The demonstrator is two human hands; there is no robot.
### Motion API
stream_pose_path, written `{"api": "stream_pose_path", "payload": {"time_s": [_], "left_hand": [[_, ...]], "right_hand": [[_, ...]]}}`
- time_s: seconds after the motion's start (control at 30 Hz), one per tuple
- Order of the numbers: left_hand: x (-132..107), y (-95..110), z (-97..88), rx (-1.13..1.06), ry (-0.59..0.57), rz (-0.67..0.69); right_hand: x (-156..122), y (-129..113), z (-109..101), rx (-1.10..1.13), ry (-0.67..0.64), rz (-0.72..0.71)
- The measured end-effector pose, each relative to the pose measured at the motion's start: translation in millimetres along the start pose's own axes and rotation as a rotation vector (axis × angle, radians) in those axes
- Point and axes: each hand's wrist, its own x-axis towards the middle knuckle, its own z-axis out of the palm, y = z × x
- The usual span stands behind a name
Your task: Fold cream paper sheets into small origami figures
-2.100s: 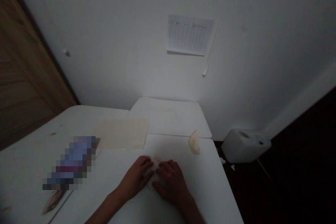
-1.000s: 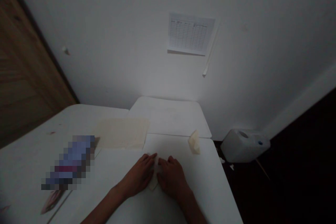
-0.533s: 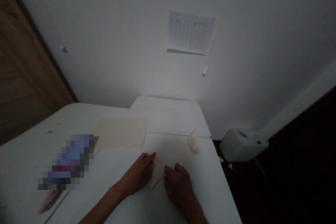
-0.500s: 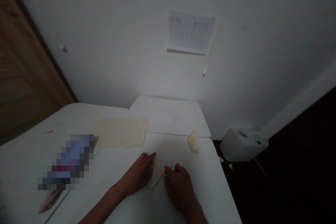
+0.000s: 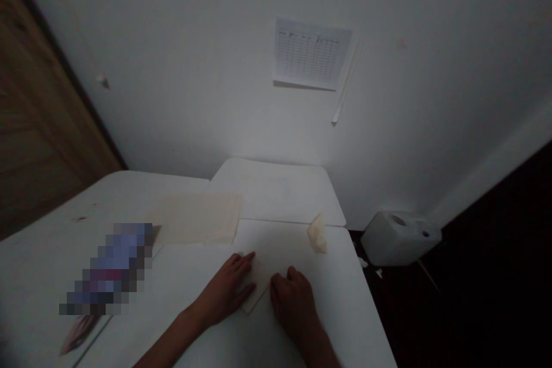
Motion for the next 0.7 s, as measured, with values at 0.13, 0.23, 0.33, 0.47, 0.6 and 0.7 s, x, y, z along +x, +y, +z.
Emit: {"api": "stream_pose_path", "payload": {"time_s": [0.13,0.23,0.33,0.47,0.6,0.7], "left_hand": [[-2.4,2.9,-3.9,0.021,0.003,0.017],[-4.2,5.0,-5.6,0.014,0.016,0.018],[-4.5,6.8,-7.4,0.009,0.011,0.006],[-2.6,9.6,-11.1,-0.024,0.0,-0.002],[-1.1,11.6,-13.0,-0.042,0.013,-0.01],[-2.6,11.2,-12.6,-0.016,0.005,-0.021]], "right_hand": [[25.8,-6.4,-2.5,0.012,-0.023,-0.041],[43.7,-9.3,-2.8,0.049,-0.099,-0.072],[54.4,-10.8,-4.0,0.12,-0.159,-0.096],[59.7,-12.6,-5.5,0.154,-0.211,-0.115],[61.5,-14.9,-6.0,0.099,-0.255,-0.088],[61.4,-16.6,-7.4,0.093,-0.251,-0.091]]}}
